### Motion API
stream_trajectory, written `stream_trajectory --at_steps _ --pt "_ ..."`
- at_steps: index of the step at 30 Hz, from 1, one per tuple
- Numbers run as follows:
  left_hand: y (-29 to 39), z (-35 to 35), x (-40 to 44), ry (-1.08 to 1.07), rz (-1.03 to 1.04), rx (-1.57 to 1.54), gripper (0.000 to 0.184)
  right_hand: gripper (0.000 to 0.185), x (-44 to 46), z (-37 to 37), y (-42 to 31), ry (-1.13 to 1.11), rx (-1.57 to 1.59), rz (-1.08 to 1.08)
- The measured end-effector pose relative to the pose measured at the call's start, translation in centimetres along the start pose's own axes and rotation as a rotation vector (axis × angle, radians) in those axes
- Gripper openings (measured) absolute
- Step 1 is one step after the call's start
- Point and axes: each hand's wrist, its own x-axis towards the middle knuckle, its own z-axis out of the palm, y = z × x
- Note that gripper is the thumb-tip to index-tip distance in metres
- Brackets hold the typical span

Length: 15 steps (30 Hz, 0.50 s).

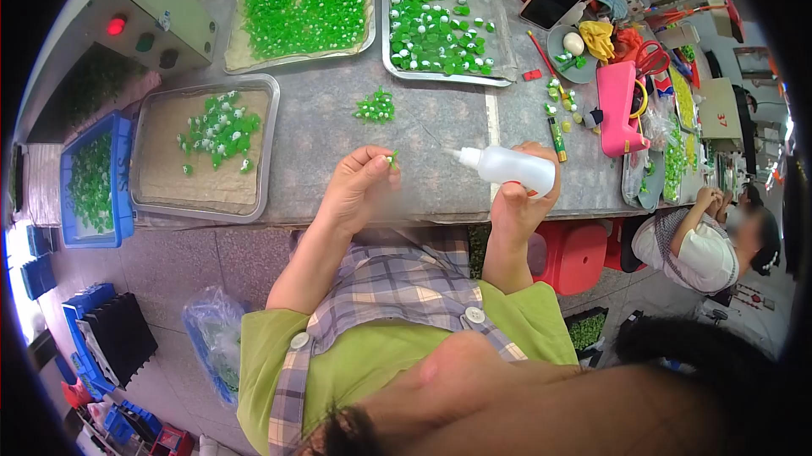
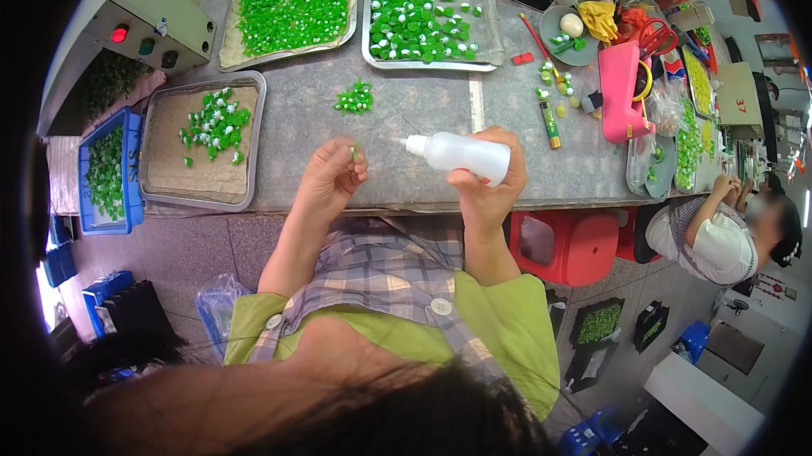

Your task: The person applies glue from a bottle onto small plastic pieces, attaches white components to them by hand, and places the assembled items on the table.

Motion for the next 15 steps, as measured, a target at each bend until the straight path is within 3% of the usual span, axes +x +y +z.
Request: stream_trajectory --at_steps 3,15 --pt "0.0 0.1 0.1 0.014 0.023 0.047 0.011 0.045 -0.1 0.0 0.5 -0.070 0.103 -0.040" --pt "0.0 0.3 -0.1 0.011 0.005 0.063 0.011 0.041 -1.1 0.4 0.8 -0.145 -0.156 -0.103"
